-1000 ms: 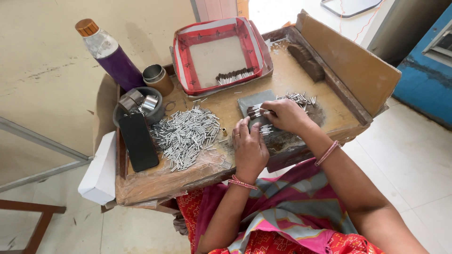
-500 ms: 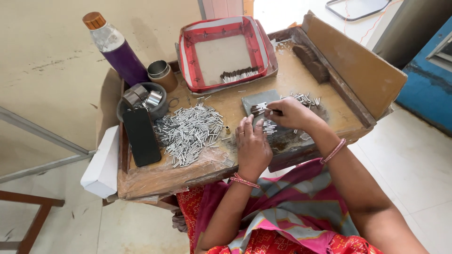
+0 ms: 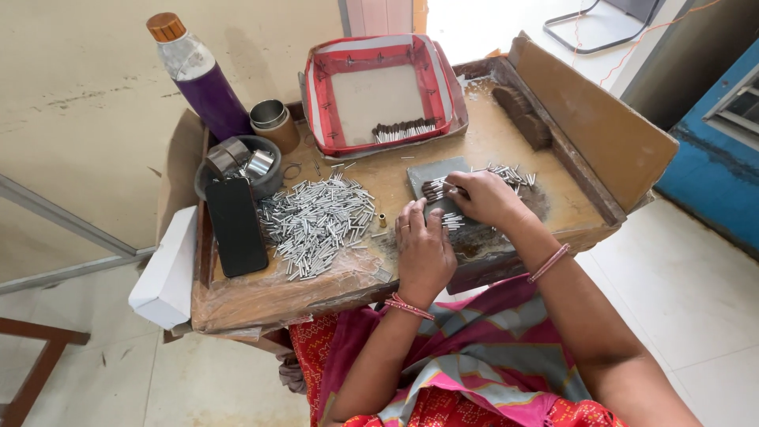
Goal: Assembling and sorting small metal pins into a black component or holder on a wooden workbench.
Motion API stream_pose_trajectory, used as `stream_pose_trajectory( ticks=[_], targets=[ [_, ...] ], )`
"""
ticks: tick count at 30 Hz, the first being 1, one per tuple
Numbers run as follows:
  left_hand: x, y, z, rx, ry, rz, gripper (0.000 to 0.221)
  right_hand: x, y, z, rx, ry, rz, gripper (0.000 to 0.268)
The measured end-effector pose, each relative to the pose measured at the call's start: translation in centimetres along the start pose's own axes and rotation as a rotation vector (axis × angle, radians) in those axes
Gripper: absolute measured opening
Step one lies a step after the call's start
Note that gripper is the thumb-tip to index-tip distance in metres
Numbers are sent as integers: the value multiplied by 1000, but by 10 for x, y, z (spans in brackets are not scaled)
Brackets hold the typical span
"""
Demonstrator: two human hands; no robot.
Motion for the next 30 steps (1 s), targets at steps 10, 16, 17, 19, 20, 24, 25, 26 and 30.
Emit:
stream_pose_trajectory(
  ticks=[10,16,17,19,20,24,25,26,30],
  targets=[
    [-1,-2,3,-43,-18,-7,39,-7,-11,-20,-125,30,80,21],
    [2,-8,6,-2,-28,59,47,-7,-7,-15,-214,-128,152,27],
    [1,-8,6,-16,-37,58,47,-10,-6,-13,-166,-55,43,27],
    [2,-9,8,-31,-45,55,47,-13,-6,-10,-118,19,-67,28],
    [3,-10,9,-37,-48,53,43,-13,-7,-9,-109,24,-75,25],
    [4,-11,11,-21,-54,36,38,-12,-10,-11,-63,-13,-34,16],
    [4,-12,11,-18,-52,33,38,-13,-8,-11,-59,-11,-32,16],
    [3,-12,11,-23,-55,34,38,-14,-8,-12,-61,-25,-10,19],
    [3,-9,9,-9,-43,25,37,-20,-13,-21,-83,-44,90,21]
  ],
)
Point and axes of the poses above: each hand's wrist, its own x-axis away from the middle knuckle, its own y-axis out of the back of the hand, z = x × y, the point moved 5 cm from there along -x, towards the middle knuckle, and after that the axes turned 15 degrees about x, right-handed, at the moved point
